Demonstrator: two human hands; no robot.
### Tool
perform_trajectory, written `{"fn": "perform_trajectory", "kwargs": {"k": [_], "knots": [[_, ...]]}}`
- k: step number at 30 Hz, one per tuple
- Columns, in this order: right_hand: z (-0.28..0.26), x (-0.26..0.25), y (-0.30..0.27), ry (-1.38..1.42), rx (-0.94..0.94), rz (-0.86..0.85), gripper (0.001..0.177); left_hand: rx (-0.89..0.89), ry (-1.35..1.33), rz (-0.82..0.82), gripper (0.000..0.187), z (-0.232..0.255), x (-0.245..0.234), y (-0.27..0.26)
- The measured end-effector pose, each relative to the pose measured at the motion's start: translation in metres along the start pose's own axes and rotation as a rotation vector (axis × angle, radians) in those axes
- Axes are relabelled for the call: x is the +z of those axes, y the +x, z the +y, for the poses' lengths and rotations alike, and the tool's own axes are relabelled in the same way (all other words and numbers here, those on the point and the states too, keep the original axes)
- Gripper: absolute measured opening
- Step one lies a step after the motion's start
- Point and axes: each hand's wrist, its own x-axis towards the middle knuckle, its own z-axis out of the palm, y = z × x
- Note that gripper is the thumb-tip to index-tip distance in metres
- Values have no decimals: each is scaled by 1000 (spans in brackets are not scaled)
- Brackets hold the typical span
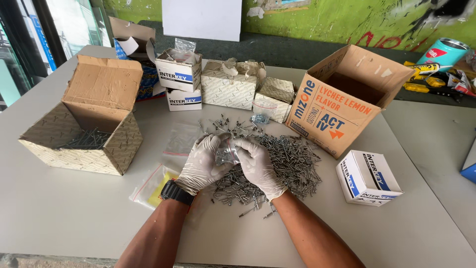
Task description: The person sorts a pile of metal screws on a table, picking them up and placing them into a small clear plastic bag. The person wears white gloves and uses both hands to handle the screws and the bag.
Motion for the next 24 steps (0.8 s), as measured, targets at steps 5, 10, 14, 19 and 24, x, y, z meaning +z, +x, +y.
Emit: {"fn": "perform_trajectory", "kwargs": {"k": [5, 10, 14, 19, 24], "knots": [[-50, 0, -3, -107, 4, -93, 8, -8, 35, 5, 76, 5, -5, -2], [-31, -7, -2, -148, 85, -9, 19, -32, -73, -91, 73, 36, -26, 7], [-30, -12, 1, -323, 100, -3, 32, -37, -127, -151, 71, 13, -4, 1], [-32, -10, -1, -481, 23, -30, 31, 62, -158, -36, 57, 0, -1, -2], [-30, -8, -3, -473, -45, -12, 25, -33, -89, -13, 56, -30, 36, -7]]}}
